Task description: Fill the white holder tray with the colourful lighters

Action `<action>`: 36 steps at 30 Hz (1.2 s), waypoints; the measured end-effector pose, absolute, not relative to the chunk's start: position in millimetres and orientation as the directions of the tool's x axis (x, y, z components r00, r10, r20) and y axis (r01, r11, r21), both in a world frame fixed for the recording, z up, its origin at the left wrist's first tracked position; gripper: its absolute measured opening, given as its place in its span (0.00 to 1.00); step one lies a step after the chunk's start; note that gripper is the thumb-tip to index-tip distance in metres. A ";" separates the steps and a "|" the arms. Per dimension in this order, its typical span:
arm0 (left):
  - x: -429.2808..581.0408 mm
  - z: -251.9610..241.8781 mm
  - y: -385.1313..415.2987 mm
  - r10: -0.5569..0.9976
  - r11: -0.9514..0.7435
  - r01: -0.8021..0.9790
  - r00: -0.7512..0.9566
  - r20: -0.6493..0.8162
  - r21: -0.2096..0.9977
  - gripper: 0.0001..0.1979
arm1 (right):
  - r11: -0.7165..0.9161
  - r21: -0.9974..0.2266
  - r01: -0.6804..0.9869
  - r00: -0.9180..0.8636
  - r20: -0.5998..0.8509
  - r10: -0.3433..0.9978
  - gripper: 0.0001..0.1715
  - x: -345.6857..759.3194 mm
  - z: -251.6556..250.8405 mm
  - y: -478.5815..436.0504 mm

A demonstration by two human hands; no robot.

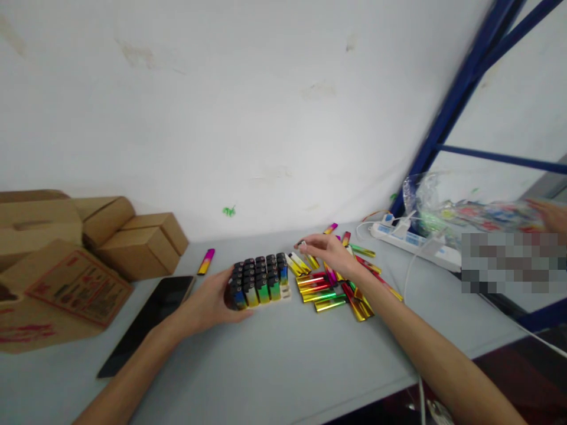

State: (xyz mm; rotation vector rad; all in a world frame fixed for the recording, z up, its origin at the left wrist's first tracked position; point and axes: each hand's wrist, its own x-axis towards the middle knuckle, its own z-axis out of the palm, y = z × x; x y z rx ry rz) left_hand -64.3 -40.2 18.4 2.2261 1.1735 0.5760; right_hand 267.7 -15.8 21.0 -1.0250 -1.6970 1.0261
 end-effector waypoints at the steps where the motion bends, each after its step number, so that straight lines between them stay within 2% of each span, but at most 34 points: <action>1: -64.3 18.8 -40.5 0.841 -0.472 0.605 0.526 0.123 0.641 0.35 | 0.299 -0.946 0.127 -0.316 0.247 0.916 0.28 266.2 22.1 -19.6; 3: -64.6 18.8 -41.0 0.843 -0.474 0.612 0.522 0.126 0.633 0.34 | 0.253 -0.967 0.030 -0.374 0.224 0.900 0.29 261.4 23.7 -26.5; 6: -65.5 17.1 -40.9 0.854 -0.456 0.628 0.508 0.112 0.630 0.34 | 0.235 -0.972 0.016 -0.375 0.212 0.902 0.27 254.0 24.3 -33.9; 10: -65.6 17.1 -40.9 0.851 -0.457 0.626 0.514 0.107 0.632 0.35 | 0.373 -0.912 0.168 -0.224 0.333 0.916 0.25 248.3 25.2 -40.2; 14: -64.5 19.3 -40.9 0.847 -0.454 0.626 0.523 0.090 0.634 0.32 | 0.428 -0.816 0.388 -0.066 0.439 0.896 0.31 243.7 27.9 -46.6; 20: -66.2 17.3 -38.6 0.845 -0.471 0.620 0.521 0.119 0.627 0.31 | 0.426 -0.785 0.449 -0.027 0.465 0.885 0.24 238.0 30.3 -51.8; 23: -66.6 17.0 -38.4 0.848 -0.469 0.626 0.518 0.118 0.623 0.32 | 0.430 -0.784 0.447 -0.035 0.464 0.885 0.23 237.4 29.9 -52.0; 28: -65.1 19.1 -40.6 0.849 -0.470 0.632 0.514 0.120 0.616 0.31 | 0.446 -0.789 0.423 -0.069 0.463 0.884 0.28 239.3 30.0 -52.0; 33: -64.9 20.2 -42.0 0.858 -0.452 0.659 0.505 0.092 0.601 0.31 | 0.519 -0.821 0.237 -0.272 0.457 0.847 0.24 245.9 38.2 -51.8; 36: -64.9 20.9 -42.7 0.861 -0.440 0.663 0.503 0.074 0.606 0.32 | 0.609 -0.750 0.258 -0.344 0.518 0.783 0.23 250.6 45.9 -52.7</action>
